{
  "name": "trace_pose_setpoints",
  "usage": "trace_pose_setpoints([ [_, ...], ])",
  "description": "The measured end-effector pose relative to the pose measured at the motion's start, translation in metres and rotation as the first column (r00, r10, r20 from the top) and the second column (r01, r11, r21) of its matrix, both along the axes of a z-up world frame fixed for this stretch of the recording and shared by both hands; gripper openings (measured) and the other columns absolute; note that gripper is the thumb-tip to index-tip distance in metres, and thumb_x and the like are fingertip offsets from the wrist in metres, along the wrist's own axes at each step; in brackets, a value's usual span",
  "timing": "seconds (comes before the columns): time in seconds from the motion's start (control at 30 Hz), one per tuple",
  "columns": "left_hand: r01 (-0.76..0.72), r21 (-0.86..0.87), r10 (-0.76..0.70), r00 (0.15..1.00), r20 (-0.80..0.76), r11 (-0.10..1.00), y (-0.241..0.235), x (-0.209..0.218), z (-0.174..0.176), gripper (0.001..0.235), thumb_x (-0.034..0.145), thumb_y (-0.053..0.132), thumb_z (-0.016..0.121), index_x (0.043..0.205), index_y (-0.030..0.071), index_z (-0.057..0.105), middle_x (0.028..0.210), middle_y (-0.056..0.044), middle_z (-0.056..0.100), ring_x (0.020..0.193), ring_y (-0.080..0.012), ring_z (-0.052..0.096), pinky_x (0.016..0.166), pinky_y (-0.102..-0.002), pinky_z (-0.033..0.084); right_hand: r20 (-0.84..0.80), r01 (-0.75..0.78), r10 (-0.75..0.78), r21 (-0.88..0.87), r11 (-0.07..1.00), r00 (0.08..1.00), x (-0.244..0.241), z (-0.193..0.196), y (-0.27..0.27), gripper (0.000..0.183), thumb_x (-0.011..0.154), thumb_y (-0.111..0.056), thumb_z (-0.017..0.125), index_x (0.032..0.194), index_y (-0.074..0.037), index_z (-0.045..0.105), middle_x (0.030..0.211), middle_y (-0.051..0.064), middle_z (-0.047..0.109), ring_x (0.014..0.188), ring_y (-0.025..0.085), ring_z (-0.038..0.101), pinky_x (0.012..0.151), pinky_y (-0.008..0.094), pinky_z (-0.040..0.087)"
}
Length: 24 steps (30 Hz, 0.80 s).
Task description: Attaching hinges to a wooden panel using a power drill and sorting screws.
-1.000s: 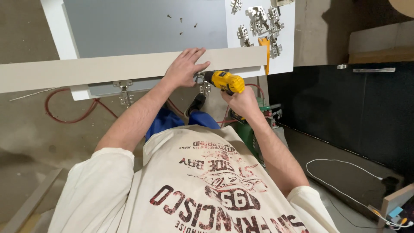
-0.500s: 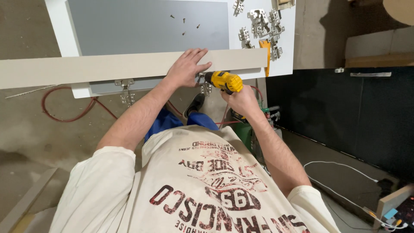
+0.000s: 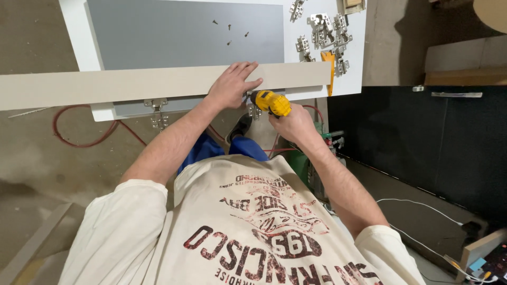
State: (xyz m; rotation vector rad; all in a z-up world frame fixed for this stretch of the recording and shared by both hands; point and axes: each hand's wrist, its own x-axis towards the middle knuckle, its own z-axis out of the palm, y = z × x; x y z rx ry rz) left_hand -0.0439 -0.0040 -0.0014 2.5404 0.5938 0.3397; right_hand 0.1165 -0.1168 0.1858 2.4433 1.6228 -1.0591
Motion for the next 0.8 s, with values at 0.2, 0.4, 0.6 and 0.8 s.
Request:
trace_pose_setpoints([
  [0.2, 0.004, 0.026, -0.004, 1.000, 0.002, 1.000, 0.001, 0.001, -0.011, 0.091, 0.058, 0.030, 0.094, 0.143, 0.031, 0.063, 0.163, -0.014, 0.039, 0.150, -0.0322, 0.036, 0.127, -0.047, 0.023, -0.032, 0.104, -0.106, -0.065, 0.992, 0.994, 0.002, -0.001, 0.009, 0.027, 0.089, -0.028, 0.067, 0.078, -0.004, 0.063, 0.065, 0.014, 0.066, 0.060, 0.032, 0.069, 0.053, 0.038, 0.051],
  [0.4, 0.003, 0.047, -0.005, 0.999, 0.050, 0.999, 0.000, -0.006, 0.010, 0.068, 0.079, -0.002, 0.071, 0.140, 0.025, 0.065, 0.160, -0.017, 0.042, 0.147, -0.0343, 0.040, 0.123, -0.048, 0.028, -0.044, 0.032, -0.034, -0.056, 0.998, 0.998, -0.002, 0.012, 0.009, 0.027, 0.092, -0.026, 0.064, 0.079, -0.002, 0.063, 0.065, 0.015, 0.067, 0.059, 0.031, 0.068, 0.053, 0.037, 0.053],
  [0.6, 0.024, 0.002, -0.024, 1.000, 0.007, 1.000, 0.003, 0.002, -0.012, 0.089, 0.058, 0.036, 0.092, 0.142, 0.027, 0.064, 0.161, -0.018, 0.041, 0.148, -0.0363, 0.039, 0.126, -0.050, 0.023, -0.008, 0.150, -0.150, 0.008, 0.989, 0.989, 0.017, 0.027, -0.020, 0.030, 0.087, -0.024, 0.073, 0.094, 0.005, 0.072, 0.083, 0.030, 0.071, 0.087, 0.051, 0.071, 0.066, 0.057, 0.054],
  [0.8, 0.022, -0.006, -0.022, 1.000, -0.016, 1.000, 0.004, 0.003, -0.008, 0.092, 0.055, 0.042, 0.094, 0.141, 0.027, 0.065, 0.162, -0.018, 0.041, 0.149, -0.0360, 0.039, 0.126, -0.049, 0.022, -0.073, 0.222, -0.217, 0.080, 0.972, 0.974, 0.036, 0.004, -0.034, 0.023, 0.091, -0.019, 0.073, 0.089, 0.004, 0.072, 0.073, 0.023, 0.071, 0.072, 0.037, 0.073, 0.058, 0.042, 0.054],
])
